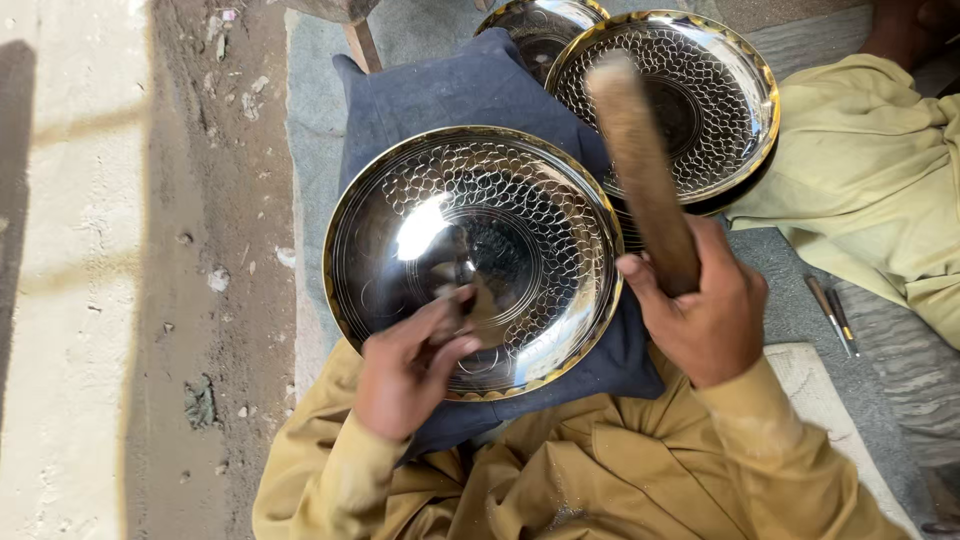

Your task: The person uses a wooden mallet and a small metal punch to create a decorative dimpled pattern on a round metal plate. They repeatedly strike the punch against the plate's surface, rotating the plate to cover different areas.

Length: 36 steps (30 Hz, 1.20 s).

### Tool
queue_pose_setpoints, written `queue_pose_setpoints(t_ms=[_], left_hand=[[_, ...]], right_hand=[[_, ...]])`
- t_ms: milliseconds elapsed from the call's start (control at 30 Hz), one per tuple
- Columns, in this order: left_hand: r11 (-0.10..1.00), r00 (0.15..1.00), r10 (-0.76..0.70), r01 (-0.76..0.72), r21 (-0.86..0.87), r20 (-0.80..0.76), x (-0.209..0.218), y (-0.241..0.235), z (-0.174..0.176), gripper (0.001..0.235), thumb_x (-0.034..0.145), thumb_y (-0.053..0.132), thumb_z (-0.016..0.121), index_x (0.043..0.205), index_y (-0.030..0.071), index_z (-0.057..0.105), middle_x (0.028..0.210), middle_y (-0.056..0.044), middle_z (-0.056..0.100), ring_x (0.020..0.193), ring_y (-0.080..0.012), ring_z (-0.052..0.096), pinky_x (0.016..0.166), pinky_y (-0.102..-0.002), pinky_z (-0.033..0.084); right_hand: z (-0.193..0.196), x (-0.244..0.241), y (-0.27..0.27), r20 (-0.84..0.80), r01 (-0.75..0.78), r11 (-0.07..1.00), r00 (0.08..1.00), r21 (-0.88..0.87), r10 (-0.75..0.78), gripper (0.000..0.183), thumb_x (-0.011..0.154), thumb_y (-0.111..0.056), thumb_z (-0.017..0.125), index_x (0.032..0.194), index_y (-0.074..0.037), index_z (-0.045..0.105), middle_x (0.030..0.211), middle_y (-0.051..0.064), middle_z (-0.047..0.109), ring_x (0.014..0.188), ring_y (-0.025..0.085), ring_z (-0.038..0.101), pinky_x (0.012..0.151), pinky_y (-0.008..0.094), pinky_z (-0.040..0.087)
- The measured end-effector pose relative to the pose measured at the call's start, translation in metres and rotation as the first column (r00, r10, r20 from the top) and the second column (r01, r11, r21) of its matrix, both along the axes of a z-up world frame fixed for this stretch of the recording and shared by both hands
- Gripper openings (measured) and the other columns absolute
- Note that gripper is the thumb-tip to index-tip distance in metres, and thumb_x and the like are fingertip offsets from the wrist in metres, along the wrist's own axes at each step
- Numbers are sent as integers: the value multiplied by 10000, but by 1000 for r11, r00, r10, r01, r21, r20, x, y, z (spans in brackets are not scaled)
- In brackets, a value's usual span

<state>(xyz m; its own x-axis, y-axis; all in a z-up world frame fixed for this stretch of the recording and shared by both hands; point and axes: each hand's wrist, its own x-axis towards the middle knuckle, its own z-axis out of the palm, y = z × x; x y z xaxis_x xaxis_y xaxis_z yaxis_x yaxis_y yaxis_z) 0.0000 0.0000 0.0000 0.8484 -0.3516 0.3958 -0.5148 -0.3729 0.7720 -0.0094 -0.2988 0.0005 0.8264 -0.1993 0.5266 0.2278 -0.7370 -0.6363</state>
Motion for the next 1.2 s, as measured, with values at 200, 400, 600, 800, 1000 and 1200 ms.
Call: queue_pose_setpoints(t_ms=[200,400,600,800,1000,1200], left_hand=[[923,940,-335,342,174,-69,59,-45,13,515,879,159,795,1371,138,644,1004,-114,759,838,-257,771,744,-331,611],[818,863,-505,477,322,6,79,-50,4,490,874,182,767,1352,158,661,1146,-129,752,924,-322,737,791,-401,607],[752,820,-572,535,386,-23,85,-50,3,503,872,83,691,1367,151,636,1149,-126,746,902,-265,768,810,-421,594],[569,767,-632,556,606,-111,95,-64,6,522,842,222,767,1353,251,662,986,-129,758,838,-336,728,742,-473,554],[531,686,-727,599,600,-42,97,-74,3,499,821,215,767,1309,268,682,1060,-75,768,870,-315,738,754,-446,570],[615,803,-593,504,607,-67,90,-60,8,515,835,173,769,1338,240,679,993,-124,754,823,-330,724,736,-459,565]], right_hand=[[-28,-61,-1,-278,154,985,952,77,-127,607,814,-245,821,1272,12,517,889,211,723,837,407,739,696,446,562],[-38,-93,-18,-321,138,989,935,-56,-149,544,808,-149,770,1287,-6,554,976,223,742,867,368,768,728,429,590],[-27,-94,-19,-310,20,990,949,-137,-62,547,784,-108,738,1313,-57,607,968,210,739,887,389,742,704,424,581],[-69,-106,22,-305,271,961,921,61,-240,513,801,-144,785,1262,-45,584,843,186,715,701,343,726,662,413,553],[-97,-118,35,-165,252,951,961,178,-224,386,863,-141,788,1137,-52,532,825,136,695,721,306,729,683,393,552],[-86,-114,22,-229,215,963,957,162,-175,362,855,-140,762,1100,-48,511,784,130,698,671,273,727,646,396,554]])
